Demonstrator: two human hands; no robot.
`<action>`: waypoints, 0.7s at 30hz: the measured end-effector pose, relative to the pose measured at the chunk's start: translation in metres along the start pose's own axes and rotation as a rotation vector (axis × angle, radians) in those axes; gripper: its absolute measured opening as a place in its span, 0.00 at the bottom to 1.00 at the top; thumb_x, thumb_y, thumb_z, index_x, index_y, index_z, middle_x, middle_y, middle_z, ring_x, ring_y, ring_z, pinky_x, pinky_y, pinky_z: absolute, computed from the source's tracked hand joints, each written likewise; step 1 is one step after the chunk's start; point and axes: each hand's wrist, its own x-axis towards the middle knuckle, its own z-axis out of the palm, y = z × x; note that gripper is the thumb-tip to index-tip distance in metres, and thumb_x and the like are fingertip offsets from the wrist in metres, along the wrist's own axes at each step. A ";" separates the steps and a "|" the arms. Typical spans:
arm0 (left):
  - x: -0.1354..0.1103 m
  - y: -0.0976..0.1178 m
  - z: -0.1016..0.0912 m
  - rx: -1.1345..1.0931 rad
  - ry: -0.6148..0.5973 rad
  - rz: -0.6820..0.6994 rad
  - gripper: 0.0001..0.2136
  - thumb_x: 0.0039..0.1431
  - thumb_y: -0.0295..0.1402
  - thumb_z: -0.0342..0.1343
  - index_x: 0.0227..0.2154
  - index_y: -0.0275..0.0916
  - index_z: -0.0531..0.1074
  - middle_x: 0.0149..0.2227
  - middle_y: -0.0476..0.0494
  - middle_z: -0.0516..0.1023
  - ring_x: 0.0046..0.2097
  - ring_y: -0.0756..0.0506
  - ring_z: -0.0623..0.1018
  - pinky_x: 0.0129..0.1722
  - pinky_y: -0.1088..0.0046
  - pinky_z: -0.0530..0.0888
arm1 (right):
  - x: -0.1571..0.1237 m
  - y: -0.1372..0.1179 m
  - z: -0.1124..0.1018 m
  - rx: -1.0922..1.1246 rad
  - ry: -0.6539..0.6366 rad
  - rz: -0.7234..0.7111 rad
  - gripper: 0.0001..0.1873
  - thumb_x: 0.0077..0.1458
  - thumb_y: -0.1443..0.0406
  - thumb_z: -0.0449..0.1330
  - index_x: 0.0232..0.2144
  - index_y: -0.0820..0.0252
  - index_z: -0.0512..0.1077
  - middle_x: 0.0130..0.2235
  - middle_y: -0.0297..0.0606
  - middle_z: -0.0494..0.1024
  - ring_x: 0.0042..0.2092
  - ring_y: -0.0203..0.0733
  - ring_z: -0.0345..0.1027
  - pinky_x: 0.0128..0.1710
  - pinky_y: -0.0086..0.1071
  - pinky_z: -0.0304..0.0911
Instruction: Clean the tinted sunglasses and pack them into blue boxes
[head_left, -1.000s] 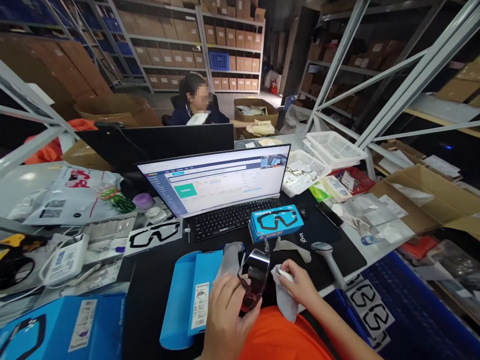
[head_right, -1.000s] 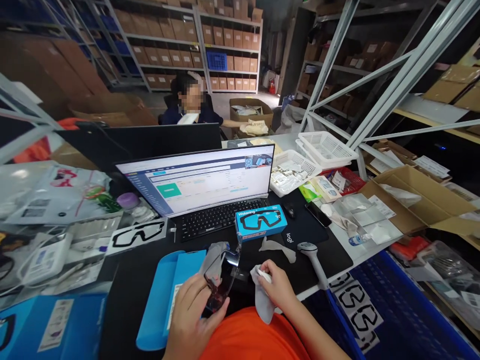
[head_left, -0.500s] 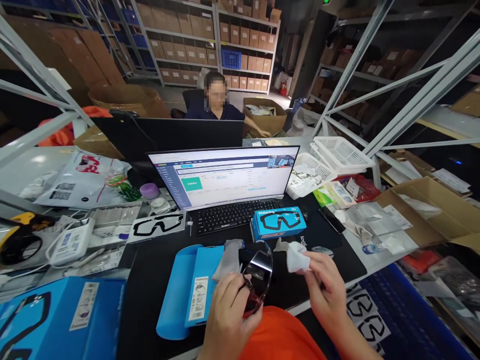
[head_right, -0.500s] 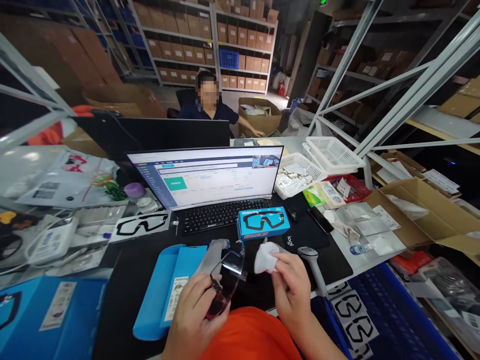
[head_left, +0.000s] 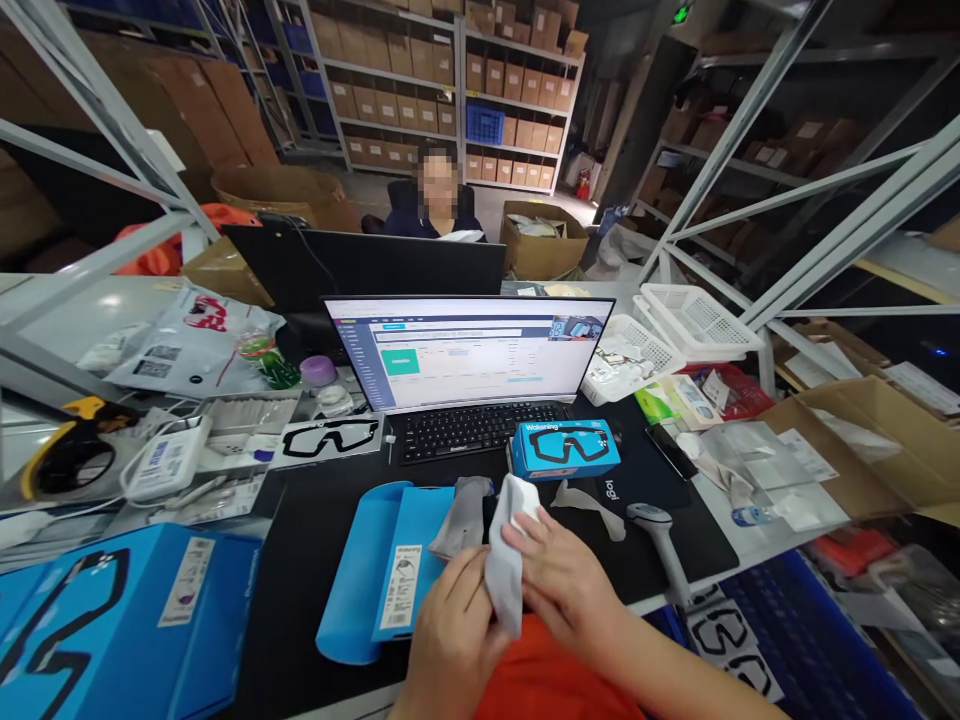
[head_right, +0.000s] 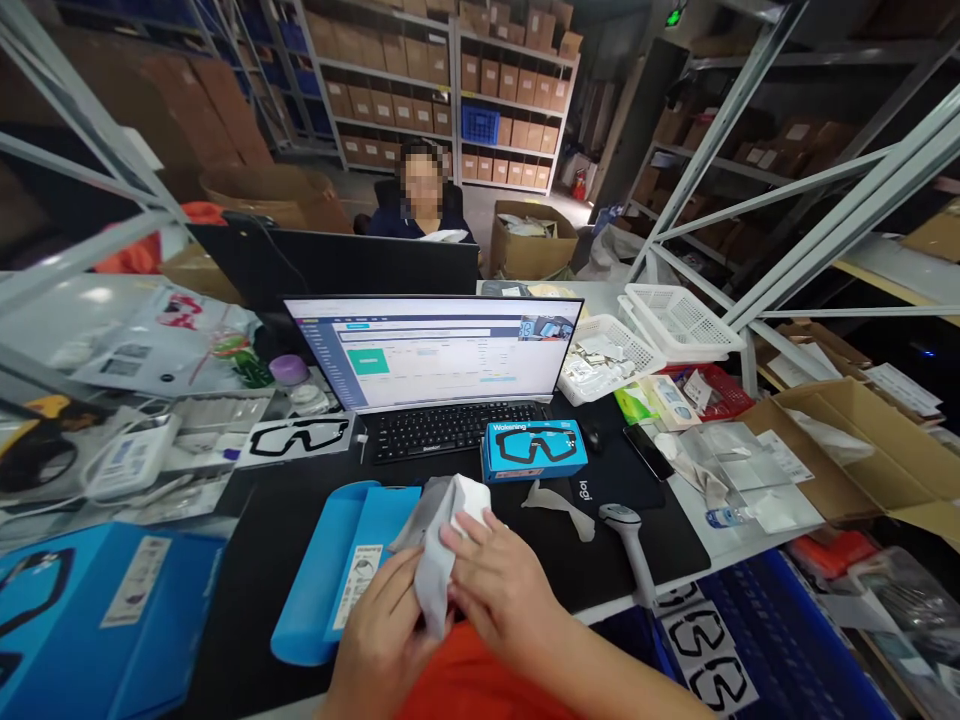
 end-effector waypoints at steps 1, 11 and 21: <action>0.003 0.001 -0.001 -0.002 -0.011 -0.010 0.08 0.63 0.26 0.53 0.44 0.34 0.73 0.41 0.38 0.81 0.46 0.40 0.79 0.45 0.64 0.80 | 0.007 -0.001 -0.002 0.040 0.025 0.081 0.19 0.64 0.70 0.55 0.55 0.55 0.72 0.60 0.45 0.73 0.65 0.51 0.61 0.67 0.52 0.55; -0.004 -0.016 -0.007 0.134 0.088 0.031 0.16 0.69 0.40 0.48 0.45 0.30 0.72 0.40 0.32 0.81 0.43 0.39 0.81 0.38 0.66 0.81 | 0.013 -0.032 0.015 -0.044 0.085 -0.052 0.20 0.59 0.72 0.56 0.53 0.60 0.73 0.58 0.47 0.75 0.64 0.52 0.64 0.67 0.51 0.55; -0.008 -0.004 0.003 0.040 0.058 -0.093 0.10 0.62 0.31 0.54 0.44 0.35 0.74 0.38 0.36 0.81 0.37 0.41 0.82 0.33 0.69 0.81 | 0.014 -0.011 0.018 0.016 -0.014 0.047 0.19 0.63 0.71 0.55 0.54 0.55 0.73 0.60 0.43 0.74 0.67 0.52 0.57 0.65 0.54 0.56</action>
